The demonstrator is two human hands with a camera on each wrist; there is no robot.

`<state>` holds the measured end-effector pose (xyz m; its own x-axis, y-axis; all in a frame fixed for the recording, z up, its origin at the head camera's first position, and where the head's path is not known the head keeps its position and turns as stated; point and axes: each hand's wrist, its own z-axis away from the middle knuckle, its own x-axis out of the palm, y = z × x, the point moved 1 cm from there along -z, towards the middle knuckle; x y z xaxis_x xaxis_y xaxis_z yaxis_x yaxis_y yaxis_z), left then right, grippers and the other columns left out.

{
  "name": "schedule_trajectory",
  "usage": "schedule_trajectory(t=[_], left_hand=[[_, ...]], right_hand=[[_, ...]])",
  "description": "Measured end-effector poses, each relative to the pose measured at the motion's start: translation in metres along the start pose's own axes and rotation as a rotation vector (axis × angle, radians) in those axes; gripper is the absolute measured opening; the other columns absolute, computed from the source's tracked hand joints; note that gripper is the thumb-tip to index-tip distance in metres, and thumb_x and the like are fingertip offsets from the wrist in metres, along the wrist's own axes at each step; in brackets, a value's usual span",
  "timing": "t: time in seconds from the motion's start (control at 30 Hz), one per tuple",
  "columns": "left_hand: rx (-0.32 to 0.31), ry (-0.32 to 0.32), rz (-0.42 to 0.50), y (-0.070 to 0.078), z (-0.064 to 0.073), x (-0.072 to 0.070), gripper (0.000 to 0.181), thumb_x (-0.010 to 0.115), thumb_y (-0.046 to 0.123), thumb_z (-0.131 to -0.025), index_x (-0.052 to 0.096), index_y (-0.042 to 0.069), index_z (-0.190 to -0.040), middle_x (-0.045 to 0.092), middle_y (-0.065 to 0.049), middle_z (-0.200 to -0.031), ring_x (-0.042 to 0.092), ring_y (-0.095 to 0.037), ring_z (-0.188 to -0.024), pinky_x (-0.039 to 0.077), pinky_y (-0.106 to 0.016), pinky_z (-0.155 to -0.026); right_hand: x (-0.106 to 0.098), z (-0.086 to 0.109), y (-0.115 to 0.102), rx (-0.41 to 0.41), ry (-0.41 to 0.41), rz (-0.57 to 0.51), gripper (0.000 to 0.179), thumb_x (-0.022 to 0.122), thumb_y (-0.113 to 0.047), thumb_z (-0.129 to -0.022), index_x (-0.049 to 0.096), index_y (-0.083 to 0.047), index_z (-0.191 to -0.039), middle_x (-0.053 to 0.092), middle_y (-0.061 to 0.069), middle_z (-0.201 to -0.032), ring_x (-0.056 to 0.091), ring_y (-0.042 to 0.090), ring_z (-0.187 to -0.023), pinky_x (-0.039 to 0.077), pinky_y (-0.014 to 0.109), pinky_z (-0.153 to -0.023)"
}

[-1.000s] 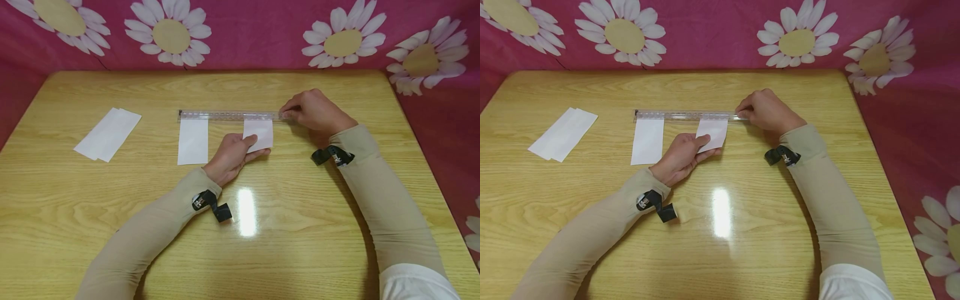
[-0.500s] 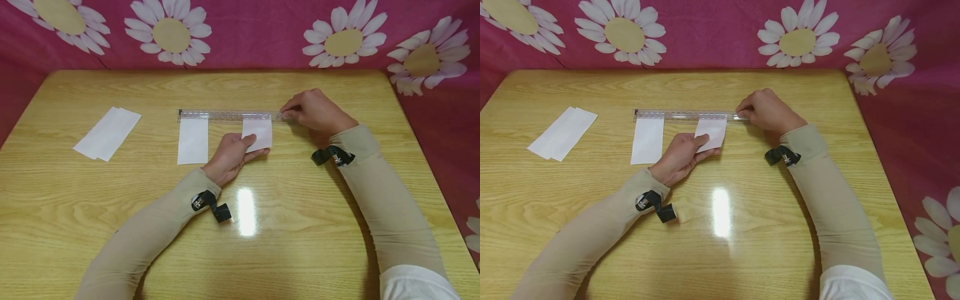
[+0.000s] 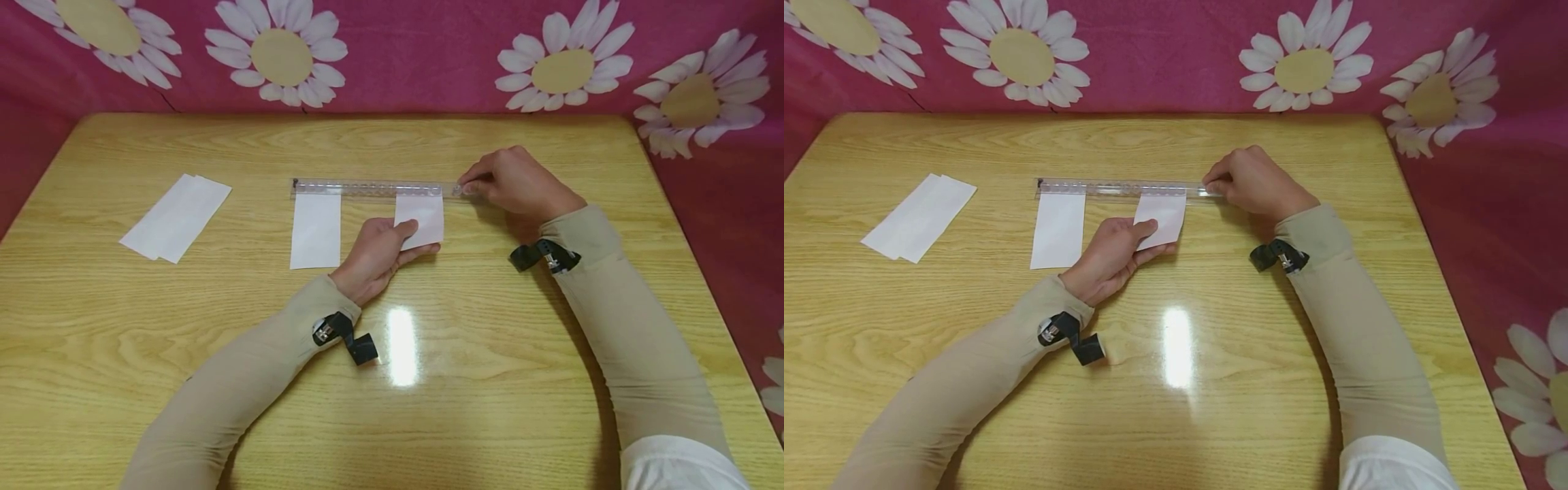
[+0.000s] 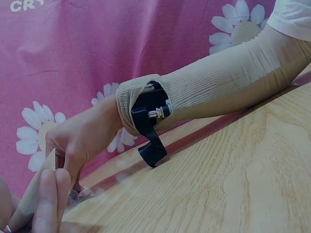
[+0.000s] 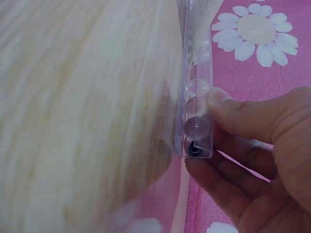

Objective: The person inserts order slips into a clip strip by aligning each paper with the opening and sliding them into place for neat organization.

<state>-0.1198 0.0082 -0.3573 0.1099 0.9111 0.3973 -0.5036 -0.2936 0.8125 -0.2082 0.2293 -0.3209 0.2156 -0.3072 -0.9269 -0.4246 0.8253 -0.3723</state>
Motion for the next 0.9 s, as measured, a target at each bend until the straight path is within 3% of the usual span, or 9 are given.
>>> schedule_trajectory(t=[0.23,0.9], left_hand=[[-0.012,0.012,-0.015,0.0017,-0.0004,-0.0008,0.028,0.047,0.009,-0.102,0.056,-0.013,-0.118,0.058,-0.016,-0.128,0.072,-0.030,-0.101,0.058,-0.027,-0.091],[-0.011,0.029,-0.047,0.0034,-0.0008,-0.0016,0.029,0.047,0.007,-0.102,0.056,-0.011,-0.122,0.058,-0.015,-0.131,0.067,-0.031,-0.114,0.058,-0.026,-0.090]], right_hand=[[0.0004,-0.0001,-0.0004,-0.010,0.001,0.005,0.022,0.067,-0.022,-0.093,0.075,-0.013,-0.111,0.074,0.009,-0.112,0.066,0.021,-0.100,0.054,0.041,-0.091],[-0.0006,0.0000,-0.0016,0.025,-0.020,-0.001,0.023,0.067,-0.021,-0.093,0.074,-0.013,-0.113,0.073,0.009,-0.115,0.067,0.023,-0.106,0.053,0.044,-0.097]])
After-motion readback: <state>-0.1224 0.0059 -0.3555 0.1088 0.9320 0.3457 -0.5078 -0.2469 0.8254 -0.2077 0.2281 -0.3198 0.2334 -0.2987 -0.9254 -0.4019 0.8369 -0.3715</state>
